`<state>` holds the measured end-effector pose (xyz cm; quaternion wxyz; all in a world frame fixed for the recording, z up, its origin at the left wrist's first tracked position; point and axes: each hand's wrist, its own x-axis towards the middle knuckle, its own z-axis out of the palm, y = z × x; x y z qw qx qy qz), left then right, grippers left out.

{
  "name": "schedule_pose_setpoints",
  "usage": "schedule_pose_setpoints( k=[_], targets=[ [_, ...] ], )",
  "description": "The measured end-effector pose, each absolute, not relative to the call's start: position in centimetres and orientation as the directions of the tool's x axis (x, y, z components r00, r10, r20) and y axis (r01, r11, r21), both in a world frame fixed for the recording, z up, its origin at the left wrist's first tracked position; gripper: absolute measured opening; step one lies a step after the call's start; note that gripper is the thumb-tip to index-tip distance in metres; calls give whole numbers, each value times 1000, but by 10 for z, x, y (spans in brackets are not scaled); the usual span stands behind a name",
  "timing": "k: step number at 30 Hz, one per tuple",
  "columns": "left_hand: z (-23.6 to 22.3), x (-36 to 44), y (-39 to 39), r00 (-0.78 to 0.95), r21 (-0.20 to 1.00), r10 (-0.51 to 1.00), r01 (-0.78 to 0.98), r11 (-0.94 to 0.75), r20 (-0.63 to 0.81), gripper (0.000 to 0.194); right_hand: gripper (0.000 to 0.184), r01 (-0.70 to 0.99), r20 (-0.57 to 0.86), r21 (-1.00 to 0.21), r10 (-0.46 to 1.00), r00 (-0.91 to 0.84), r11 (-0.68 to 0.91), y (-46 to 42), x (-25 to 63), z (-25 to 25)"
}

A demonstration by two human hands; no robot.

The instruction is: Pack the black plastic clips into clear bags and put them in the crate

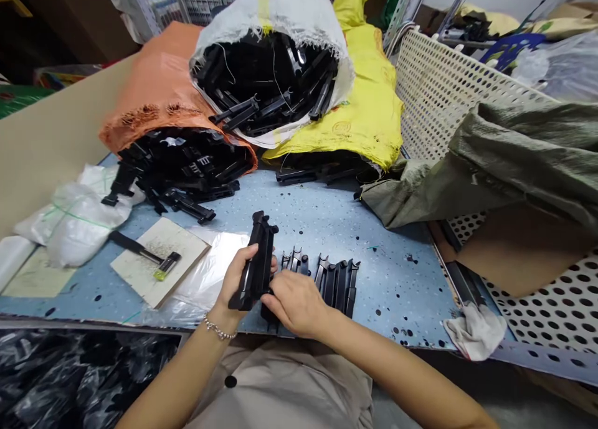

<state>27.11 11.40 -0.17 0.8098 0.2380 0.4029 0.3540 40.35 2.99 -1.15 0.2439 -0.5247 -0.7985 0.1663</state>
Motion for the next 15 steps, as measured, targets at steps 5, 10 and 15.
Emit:
schedule_pose_setpoints(
  k=[5, 10, 15],
  targets=[
    [-19, 250, 123, 279, 936, 916, -121, 330, -288, 38, 44, 759, -48, -634, 971, -235, 152, 67, 435, -16],
    [-57, 243, 107, 280, 972, 933, 121, 201, -228, 36, 32, 884, -8, -402, 967, 256, -238, 153, 521, -14],
    [-67, 254, 87, 241, 934, 910, -36, 356, -337, 35, 56, 890, 23, -296, 929, 370, -347, 211, 563, -6]
  ],
)
